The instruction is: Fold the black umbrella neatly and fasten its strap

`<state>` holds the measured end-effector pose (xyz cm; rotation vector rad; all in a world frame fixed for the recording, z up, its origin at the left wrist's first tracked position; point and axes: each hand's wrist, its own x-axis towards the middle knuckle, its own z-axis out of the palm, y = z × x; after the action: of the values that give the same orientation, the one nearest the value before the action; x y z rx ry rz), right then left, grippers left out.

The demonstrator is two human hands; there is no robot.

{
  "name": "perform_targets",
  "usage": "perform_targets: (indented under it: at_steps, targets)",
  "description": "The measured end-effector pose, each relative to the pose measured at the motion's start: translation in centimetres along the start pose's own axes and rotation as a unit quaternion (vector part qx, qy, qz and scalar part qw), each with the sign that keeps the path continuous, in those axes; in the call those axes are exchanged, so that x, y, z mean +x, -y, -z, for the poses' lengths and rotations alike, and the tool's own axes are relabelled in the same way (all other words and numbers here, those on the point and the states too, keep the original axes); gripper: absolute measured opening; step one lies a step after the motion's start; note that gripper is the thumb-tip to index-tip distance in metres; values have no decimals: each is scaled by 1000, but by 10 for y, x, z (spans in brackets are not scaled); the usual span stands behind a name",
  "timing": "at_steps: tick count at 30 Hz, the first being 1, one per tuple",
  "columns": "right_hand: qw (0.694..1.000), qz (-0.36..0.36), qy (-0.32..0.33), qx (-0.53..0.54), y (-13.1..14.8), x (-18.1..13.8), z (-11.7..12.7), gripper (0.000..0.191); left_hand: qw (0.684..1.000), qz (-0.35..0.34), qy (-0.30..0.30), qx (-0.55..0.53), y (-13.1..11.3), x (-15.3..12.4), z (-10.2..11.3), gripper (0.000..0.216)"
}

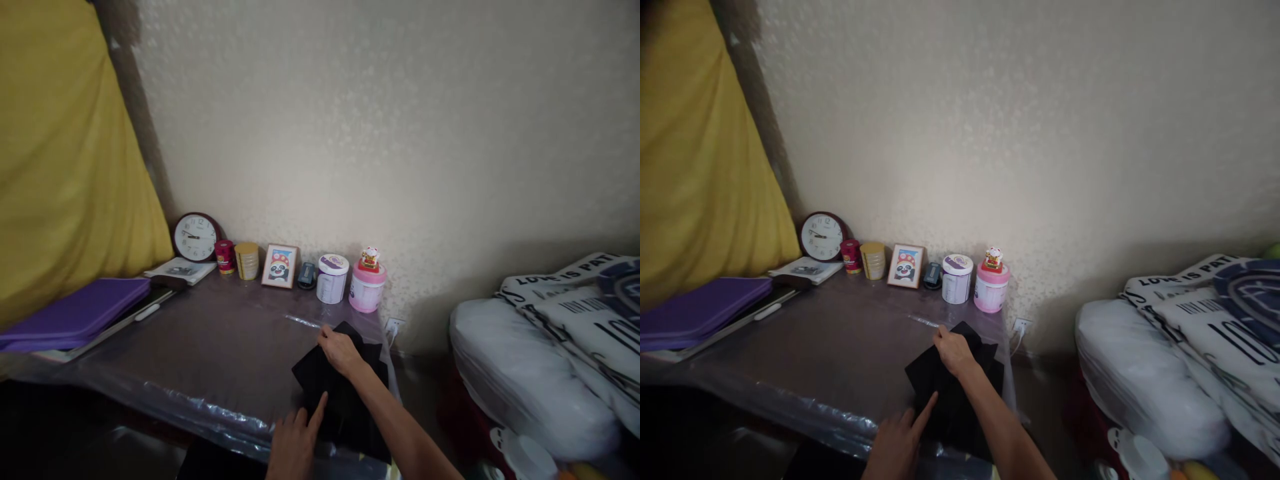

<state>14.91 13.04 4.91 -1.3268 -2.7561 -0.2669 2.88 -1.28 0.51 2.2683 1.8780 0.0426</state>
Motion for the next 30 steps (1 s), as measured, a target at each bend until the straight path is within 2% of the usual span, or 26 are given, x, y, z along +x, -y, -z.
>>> perform_targets:
  at_steps: [4,8,14,17,23,30]
  targets:
    - [998,-16,-39,49,6,-12,5,21,1000,7,10,-2,-2,1,4,76]
    - [985,1,-89,146,23,-42,9,20,1000,15,-2,-12,-3,0,2,72]
    - [982,29,-78,167,36,-78,-12,27,999,13,17,-48,-1,5,-7,67]
    - [986,32,-72,148,28,-76,-21,31,998,23,15,-61,-1,6,-7,71]
    - [987,22,-81,136,7,-51,-28,31,997,40,48,-54,-3,6,1,72]
    - [990,6,-85,114,-29,-22,-44,30,995,40,51,-73,1,9,-12,72]
